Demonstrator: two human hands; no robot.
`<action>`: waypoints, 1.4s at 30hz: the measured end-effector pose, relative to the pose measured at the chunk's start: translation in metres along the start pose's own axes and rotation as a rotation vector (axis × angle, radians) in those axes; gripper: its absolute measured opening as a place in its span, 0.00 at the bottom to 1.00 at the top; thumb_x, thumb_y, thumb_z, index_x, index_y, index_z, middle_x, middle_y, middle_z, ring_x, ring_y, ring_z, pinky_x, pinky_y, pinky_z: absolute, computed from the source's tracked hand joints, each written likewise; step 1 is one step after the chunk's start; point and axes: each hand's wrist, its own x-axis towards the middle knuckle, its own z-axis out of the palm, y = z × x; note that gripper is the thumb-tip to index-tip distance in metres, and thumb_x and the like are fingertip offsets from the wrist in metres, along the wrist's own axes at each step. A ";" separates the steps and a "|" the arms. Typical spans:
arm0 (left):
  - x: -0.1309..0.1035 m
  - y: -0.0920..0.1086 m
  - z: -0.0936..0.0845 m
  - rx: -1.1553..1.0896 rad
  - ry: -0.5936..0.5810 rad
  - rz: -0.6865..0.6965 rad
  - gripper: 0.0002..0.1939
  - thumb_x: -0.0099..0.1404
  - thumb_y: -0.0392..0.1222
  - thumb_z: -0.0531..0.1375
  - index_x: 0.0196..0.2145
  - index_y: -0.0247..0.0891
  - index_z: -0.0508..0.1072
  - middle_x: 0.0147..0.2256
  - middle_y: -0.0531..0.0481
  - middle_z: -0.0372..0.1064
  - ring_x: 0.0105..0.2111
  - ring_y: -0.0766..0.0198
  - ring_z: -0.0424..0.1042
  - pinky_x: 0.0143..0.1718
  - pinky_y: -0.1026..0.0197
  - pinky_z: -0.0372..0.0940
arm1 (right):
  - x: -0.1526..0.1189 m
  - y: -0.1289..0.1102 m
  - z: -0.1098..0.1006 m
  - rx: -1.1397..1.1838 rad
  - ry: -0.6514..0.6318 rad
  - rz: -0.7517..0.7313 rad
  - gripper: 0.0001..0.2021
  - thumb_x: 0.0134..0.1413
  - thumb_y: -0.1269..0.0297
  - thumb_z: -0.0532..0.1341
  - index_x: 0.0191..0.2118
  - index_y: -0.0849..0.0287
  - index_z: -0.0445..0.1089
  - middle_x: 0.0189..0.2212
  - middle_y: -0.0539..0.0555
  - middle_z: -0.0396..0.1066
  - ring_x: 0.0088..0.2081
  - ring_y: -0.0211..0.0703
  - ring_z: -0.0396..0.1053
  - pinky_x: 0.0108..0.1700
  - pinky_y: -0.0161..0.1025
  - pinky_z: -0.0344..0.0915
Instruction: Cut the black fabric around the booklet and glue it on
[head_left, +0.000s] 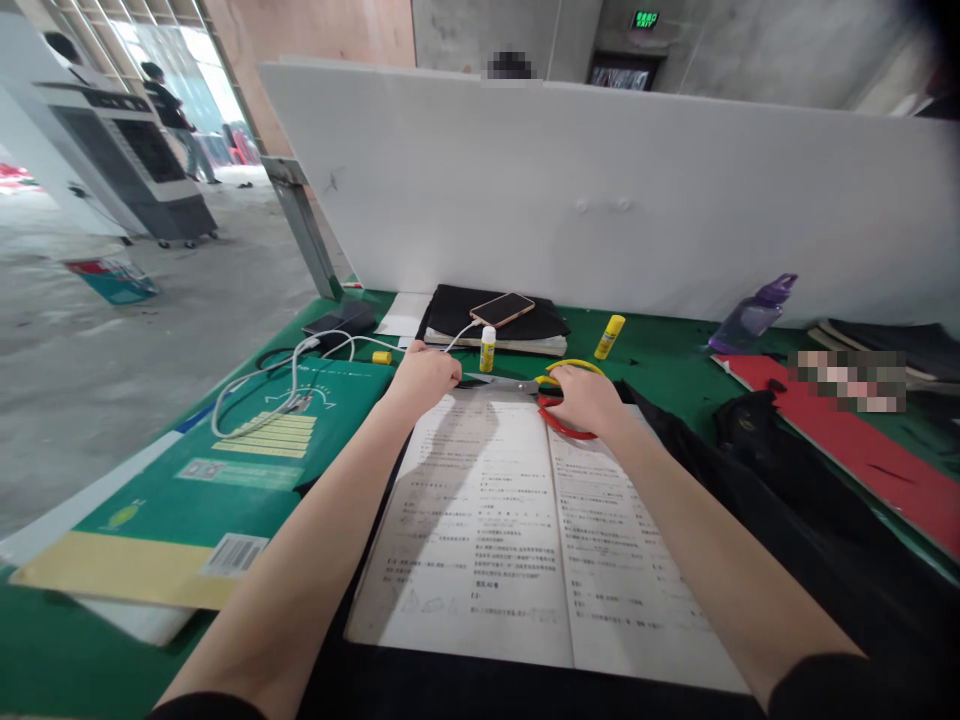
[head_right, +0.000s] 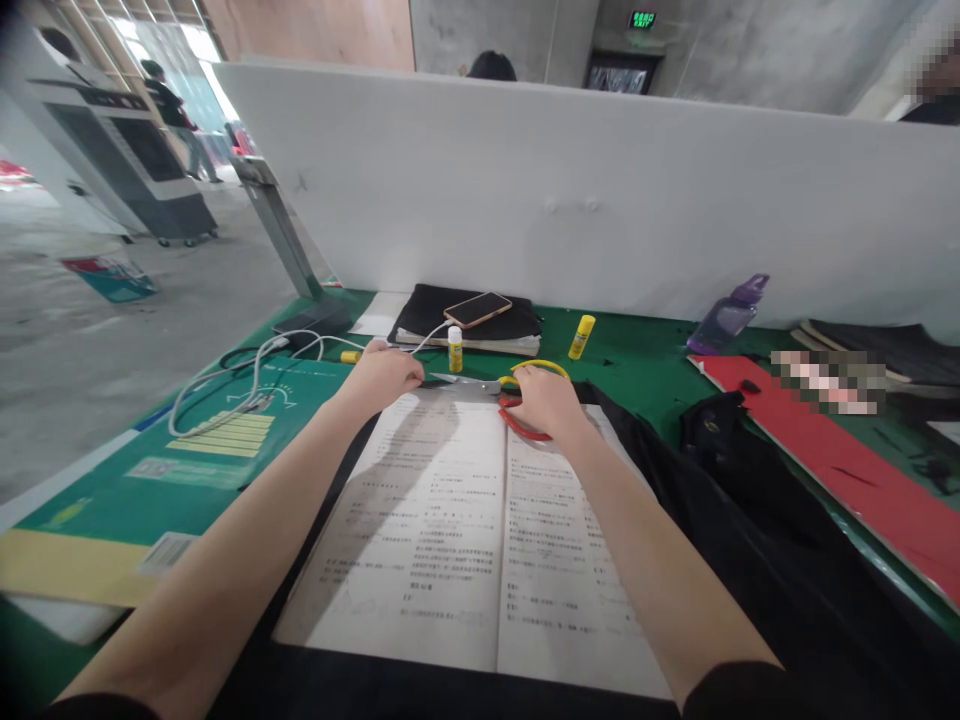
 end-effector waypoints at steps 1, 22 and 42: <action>0.000 0.000 0.000 0.004 0.001 0.003 0.12 0.60 0.36 0.53 0.24 0.42 0.74 0.28 0.52 0.76 0.28 0.63 0.69 0.46 0.52 0.50 | 0.000 0.000 0.000 -0.004 -0.005 0.002 0.18 0.52 0.52 0.58 0.44 0.58 0.68 0.46 0.57 0.72 0.45 0.50 0.69 0.39 0.40 0.64; -0.001 0.001 -0.003 0.004 0.139 -0.058 0.09 0.63 0.37 0.53 0.34 0.40 0.74 0.36 0.48 0.74 0.36 0.59 0.71 0.46 0.53 0.51 | -0.003 -0.003 -0.005 -0.055 -0.011 -0.004 0.13 0.52 0.52 0.56 0.35 0.56 0.68 0.38 0.54 0.75 0.38 0.48 0.71 0.30 0.38 0.58; 0.004 0.015 0.007 -0.056 0.137 0.047 0.14 0.68 0.37 0.50 0.36 0.42 0.75 0.39 0.48 0.73 0.41 0.58 0.68 0.45 0.54 0.53 | -0.002 -0.006 -0.010 -0.113 -0.062 0.004 0.15 0.52 0.49 0.55 0.32 0.56 0.68 0.32 0.54 0.75 0.34 0.47 0.71 0.28 0.37 0.54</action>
